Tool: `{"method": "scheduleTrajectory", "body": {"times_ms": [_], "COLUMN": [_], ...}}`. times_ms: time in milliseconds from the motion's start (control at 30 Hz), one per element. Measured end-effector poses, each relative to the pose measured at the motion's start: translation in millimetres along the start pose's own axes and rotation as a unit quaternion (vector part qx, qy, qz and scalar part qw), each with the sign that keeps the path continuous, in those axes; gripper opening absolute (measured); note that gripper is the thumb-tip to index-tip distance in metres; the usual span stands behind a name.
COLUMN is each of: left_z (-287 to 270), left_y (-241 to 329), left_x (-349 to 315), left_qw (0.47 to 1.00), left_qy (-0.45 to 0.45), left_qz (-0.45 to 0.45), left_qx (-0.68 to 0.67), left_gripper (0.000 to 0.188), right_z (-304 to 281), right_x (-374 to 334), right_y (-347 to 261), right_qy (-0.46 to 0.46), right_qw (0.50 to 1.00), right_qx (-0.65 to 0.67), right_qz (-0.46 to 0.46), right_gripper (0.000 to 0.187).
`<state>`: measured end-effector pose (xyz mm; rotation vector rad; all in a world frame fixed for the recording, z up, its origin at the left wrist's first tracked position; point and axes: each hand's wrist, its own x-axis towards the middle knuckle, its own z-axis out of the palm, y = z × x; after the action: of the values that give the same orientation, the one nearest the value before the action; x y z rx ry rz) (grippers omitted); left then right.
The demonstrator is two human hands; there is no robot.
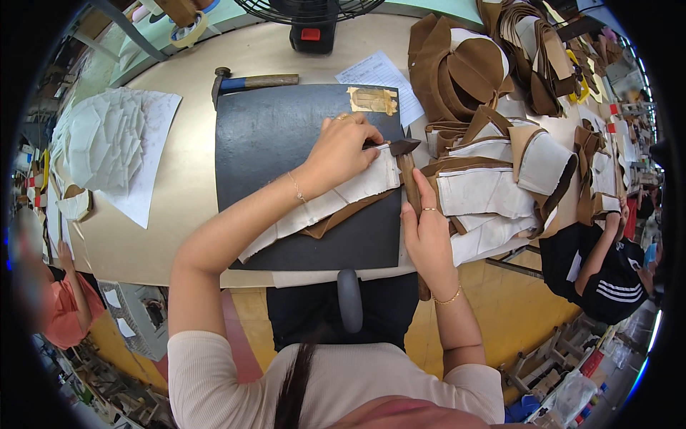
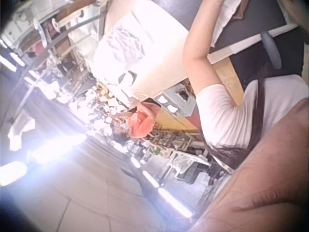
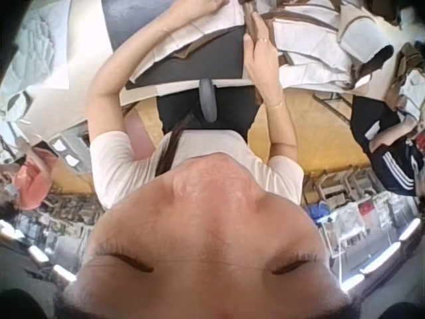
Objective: The person hammers the edges of a brown leather shoe part on a curved anvil to smooth and shape them. They then use a small brush to clean the surface of the leather part and a white cloth to wipe it down.
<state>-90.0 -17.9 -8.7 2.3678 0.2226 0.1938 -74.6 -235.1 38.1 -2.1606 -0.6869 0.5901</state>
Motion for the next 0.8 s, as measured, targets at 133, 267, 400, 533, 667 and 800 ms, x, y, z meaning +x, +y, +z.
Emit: {"method": "scheduleTrajectory", "body": {"times_ms": [133,267,400,533,667,800], "left_z": [-1.0,2.0,3.2,2.8,3.4,4.9], "left_y": [3.2,-0.9,-5.4,-0.9,1.7,-0.5], "left_x": [-5.1,-5.2,-7.4,-8.2,-9.8,-9.8], "left_qw": [1.000,1.000,0.996,0.983,0.975,0.972], "left_qy": [-0.003,-0.006,0.023,0.032,0.040,0.032], "left_qz": [-0.023,0.000,0.085,0.148,0.177,0.177], "left_qx": [-0.004,-0.016,0.020,0.105,0.129,0.154], "left_gripper": [0.017,0.017,0.014,0.010,0.009,0.011], "right_z": [2.2,1.8,-3.1,-10.3,-3.7,-9.6], "right_x": [0.2,-0.5,1.4,4.0,10.0,19.0], "right_y": [1.2,0.4,-1.8,-12.4,-13.0,-12.2], "right_qy": [0.014,0.013,-0.003,0.025,0.059,-0.028], "right_qw": [1.000,1.000,1.000,0.998,0.990,0.998], "right_qx": [-0.010,-0.009,-0.002,-0.017,-0.027,-0.031], "right_qz": [-0.025,-0.014,0.001,-0.059,-0.124,-0.039], "right_gripper": [0.053,0.052,0.050,0.048,0.046,0.045]}}
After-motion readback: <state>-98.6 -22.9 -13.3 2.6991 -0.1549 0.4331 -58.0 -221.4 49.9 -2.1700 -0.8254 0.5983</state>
